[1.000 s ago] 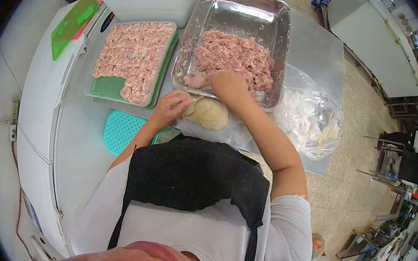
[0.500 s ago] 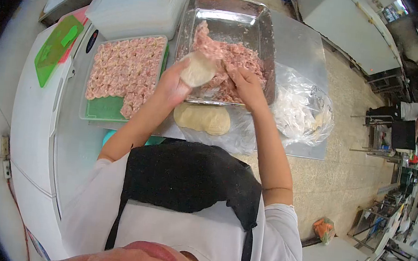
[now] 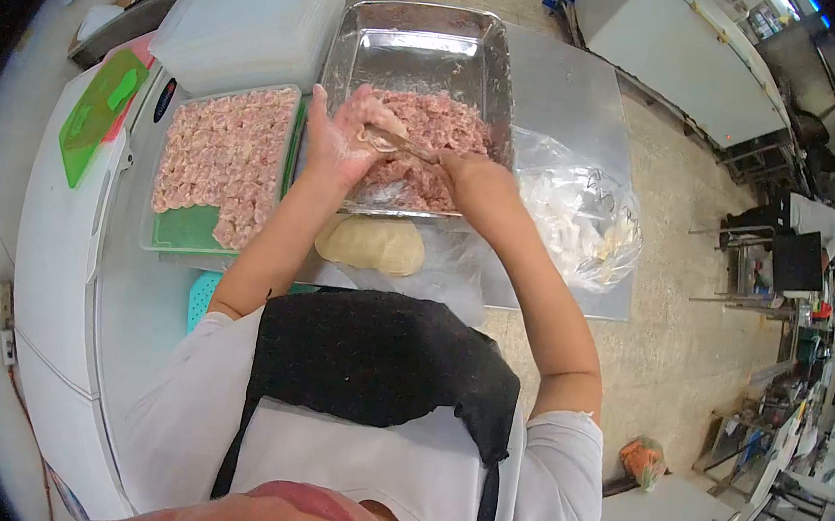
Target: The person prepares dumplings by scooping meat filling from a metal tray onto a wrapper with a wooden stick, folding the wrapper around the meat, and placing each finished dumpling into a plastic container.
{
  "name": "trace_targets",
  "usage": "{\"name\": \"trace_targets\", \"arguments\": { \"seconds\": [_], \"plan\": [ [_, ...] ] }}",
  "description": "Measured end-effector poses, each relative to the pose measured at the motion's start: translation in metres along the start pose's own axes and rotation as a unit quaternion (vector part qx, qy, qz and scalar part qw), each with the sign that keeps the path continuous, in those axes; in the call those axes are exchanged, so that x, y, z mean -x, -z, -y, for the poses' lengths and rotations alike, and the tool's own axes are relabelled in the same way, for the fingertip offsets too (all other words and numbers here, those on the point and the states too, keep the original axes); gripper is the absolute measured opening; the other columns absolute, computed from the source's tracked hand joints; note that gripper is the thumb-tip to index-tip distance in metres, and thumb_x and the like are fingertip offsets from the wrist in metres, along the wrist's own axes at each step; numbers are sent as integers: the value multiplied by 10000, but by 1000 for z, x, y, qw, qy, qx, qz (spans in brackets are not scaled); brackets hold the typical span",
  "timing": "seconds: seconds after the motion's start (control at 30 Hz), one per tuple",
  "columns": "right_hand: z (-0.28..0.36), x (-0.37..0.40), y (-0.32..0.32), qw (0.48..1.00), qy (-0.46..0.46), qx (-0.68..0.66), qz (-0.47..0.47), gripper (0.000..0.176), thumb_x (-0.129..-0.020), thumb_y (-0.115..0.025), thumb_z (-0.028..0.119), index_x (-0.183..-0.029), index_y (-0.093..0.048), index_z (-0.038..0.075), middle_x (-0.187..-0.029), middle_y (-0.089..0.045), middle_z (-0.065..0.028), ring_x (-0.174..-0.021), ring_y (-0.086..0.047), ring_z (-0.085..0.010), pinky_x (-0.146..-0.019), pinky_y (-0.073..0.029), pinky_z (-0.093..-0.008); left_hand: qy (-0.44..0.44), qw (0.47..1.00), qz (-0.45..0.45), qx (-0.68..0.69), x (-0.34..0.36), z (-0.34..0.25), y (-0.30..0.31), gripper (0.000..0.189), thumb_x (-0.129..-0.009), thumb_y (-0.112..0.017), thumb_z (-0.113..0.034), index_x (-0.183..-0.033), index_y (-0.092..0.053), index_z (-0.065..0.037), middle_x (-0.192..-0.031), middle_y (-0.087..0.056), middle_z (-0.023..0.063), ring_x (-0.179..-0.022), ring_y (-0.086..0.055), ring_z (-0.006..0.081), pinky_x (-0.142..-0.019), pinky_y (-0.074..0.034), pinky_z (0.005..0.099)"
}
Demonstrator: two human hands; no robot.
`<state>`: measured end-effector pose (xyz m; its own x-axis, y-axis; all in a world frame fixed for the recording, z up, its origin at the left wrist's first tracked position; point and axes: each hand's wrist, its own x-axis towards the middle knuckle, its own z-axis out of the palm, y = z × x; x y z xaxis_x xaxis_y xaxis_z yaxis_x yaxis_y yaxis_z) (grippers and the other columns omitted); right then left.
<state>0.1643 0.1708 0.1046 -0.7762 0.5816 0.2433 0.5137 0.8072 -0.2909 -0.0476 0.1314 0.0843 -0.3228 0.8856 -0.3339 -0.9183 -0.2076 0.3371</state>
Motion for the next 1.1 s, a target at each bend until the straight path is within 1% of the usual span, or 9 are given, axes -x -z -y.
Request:
{"name": "trace_targets", "arguments": {
  "seconds": [0.07, 0.33, 0.43, 0.5, 0.63, 0.7, 0.83, 1.03, 1.1],
  "plan": [
    [23, -3, 54, 986, -54, 124, 98, 152, -869, -553, 144, -986, -595, 56, -820, -609, -168, -786, -615, -354, -640, -493, -446, 1, 1000, -16, 6, 9, 3, -10, 677, -873, -475, -615, -1135, -522, 7, -1177, -511, 192, -1067, -515, 336, -961, -389, 558],
    [-32, 0, 34, 997, 73, -34, -2, 188, -905, -537, 188, -958, -604, 21, -775, -601, -170, -765, -623, -334, -643, -477, -432, -17, 999, 2, 51, 9, 21, -17, 525, -856, -606, -437, -1082, -506, 26, -1113, -539, 135, -1073, -537, 317, -923, -455, 491],
    [-54, 1, 55, 963, -34, -266, 4, 315, -973, -500, 288, -970, -623, -2, -579, -479, -65, -602, -494, -130, -557, -417, -319, -74, 990, 108, -46, 18, 20, -16, 496, -862, -638, -194, -1257, -426, 19, -1090, -531, 140, -1073, -547, 298, -942, -466, 504],
    [-65, 4, 61, 940, -62, -327, 75, 317, -975, -498, 294, -960, -631, 6, -577, -445, -24, -571, -435, -106, -520, -380, -289, -173, 888, 191, -382, 36, 21, -24, 668, -826, -654, -56, -1394, -301, -69, -1107, -536, 115, -1108, -543, 263, -969, -456, 468],
    [-65, 14, 82, 883, -79, -420, 194, 315, -982, -494, 299, -922, -634, 24, -583, -390, 55, -515, -327, -48, -455, -285, -221, -228, 769, 185, -567, 47, 16, -38, 714, -759, -720, -45, -1384, -381, -115, -1142, -564, 111, -1107, -554, 223, -958, -460, 398],
    [-67, 15, 84, 889, -48, -413, 190, 310, -979, -501, 294, -912, -633, 22, -585, -394, 52, -520, -339, -51, -459, -295, -224, -342, 544, 262, -720, 51, 13, -49, 553, -701, -761, -67, -1218, -566, -79, -1111, -617, 77, -1056, -590, 195, -904, -480, 336],
    [-72, 17, 64, 900, 19, -394, 184, 317, -974, -512, 297, -887, -643, 22, -589, -409, 43, -528, -371, -50, -474, -317, -222, -194, 619, 316, -693, 42, 11, -42, 392, -670, -767, -77, -1048, -665, -69, -1071, -654, 46, -1030, -600, 184, -930, -451, 335],
    [-102, 1, 13, 927, 95, -336, 137, 206, -930, -560, 238, -924, -661, 58, -667, -567, -74, -619, -552, -172, -550, -437, -346, -197, 547, 286, -762, 21, 14, 6, 472, -703, -770, -204, -1140, -631, -94, -1070, -656, 94, -985, -619, 236, -909, -454, 337],
    [-98, -1, 18, 972, 101, -204, 60, 172, -910, -567, 212, -951, -653, 69, -746, -588, -101, -684, -583, -242, -583, -456, -384, -153, 684, 97, -707, 19, 18, 14, 513, -705, -781, -254, -1147, -621, -50, -1100, -650, 114, -991, -614, 234, -900, -460, 351]
  ]
}}
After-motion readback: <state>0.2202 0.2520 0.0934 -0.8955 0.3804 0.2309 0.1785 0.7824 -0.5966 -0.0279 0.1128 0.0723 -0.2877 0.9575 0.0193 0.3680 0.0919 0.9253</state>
